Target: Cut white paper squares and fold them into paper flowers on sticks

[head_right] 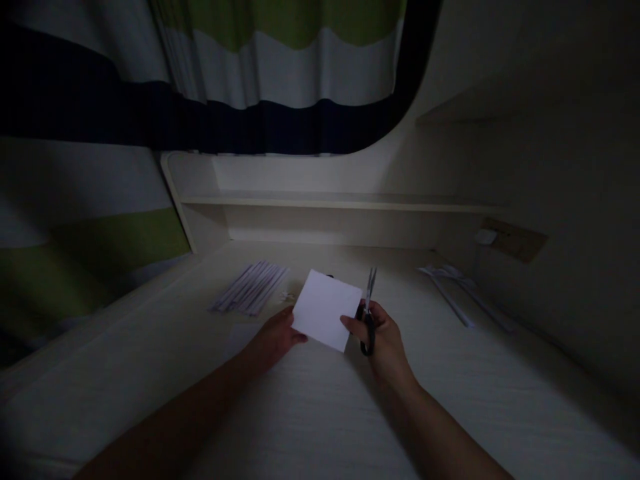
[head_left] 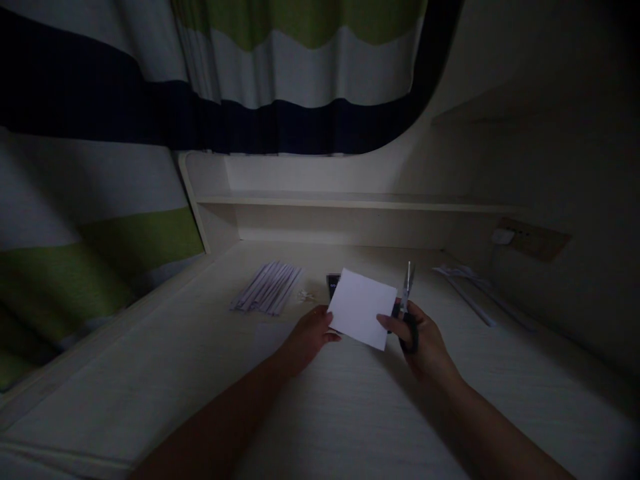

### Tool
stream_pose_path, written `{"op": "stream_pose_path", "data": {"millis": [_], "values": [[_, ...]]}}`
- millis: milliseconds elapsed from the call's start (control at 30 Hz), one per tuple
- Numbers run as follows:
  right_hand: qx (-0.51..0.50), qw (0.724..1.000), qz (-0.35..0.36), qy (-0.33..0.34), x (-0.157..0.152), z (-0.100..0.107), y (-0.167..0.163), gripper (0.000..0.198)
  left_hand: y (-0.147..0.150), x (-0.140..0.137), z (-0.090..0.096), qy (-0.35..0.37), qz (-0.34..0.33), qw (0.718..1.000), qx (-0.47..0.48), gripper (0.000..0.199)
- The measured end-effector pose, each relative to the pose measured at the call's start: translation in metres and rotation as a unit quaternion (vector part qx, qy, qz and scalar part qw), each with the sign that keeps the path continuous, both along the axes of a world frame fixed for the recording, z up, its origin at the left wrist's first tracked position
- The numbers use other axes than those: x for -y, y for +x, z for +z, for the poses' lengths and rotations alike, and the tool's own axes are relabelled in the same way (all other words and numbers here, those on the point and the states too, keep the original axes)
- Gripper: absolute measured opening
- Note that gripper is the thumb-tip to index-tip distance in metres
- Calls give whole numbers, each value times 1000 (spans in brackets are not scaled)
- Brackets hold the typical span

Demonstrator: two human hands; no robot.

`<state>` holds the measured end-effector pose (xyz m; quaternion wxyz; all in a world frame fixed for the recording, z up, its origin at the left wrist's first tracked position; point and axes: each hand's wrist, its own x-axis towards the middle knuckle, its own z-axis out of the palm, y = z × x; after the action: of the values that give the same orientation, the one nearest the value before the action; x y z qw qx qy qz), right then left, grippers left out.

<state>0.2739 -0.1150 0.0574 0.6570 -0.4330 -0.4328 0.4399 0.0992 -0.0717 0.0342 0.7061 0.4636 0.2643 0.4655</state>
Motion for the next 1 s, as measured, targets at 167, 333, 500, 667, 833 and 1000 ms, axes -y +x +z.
{"op": "stream_pose_path", "data": {"millis": [167,333,500,667,833,1000], "values": [[-18,999,-28,11,1,-7,-6,34,9,14,-3,27,-105,990,-87,32],[36,999,-14,-10,5,-5,-13,38,11,22,-2,46,-106,986,-121,26],[123,991,56,-23,6,-3,-15,36,4,11,1,59,14,987,-146,23],[182,961,197,-64,6,-12,-20,34,-4,6,10,94,147,967,-188,28],[199,944,246,-93,7,-18,-24,32,-4,11,18,104,180,953,-223,28],[215,939,251,-97,9,-12,-24,28,1,17,21,83,165,960,-212,22]]}}
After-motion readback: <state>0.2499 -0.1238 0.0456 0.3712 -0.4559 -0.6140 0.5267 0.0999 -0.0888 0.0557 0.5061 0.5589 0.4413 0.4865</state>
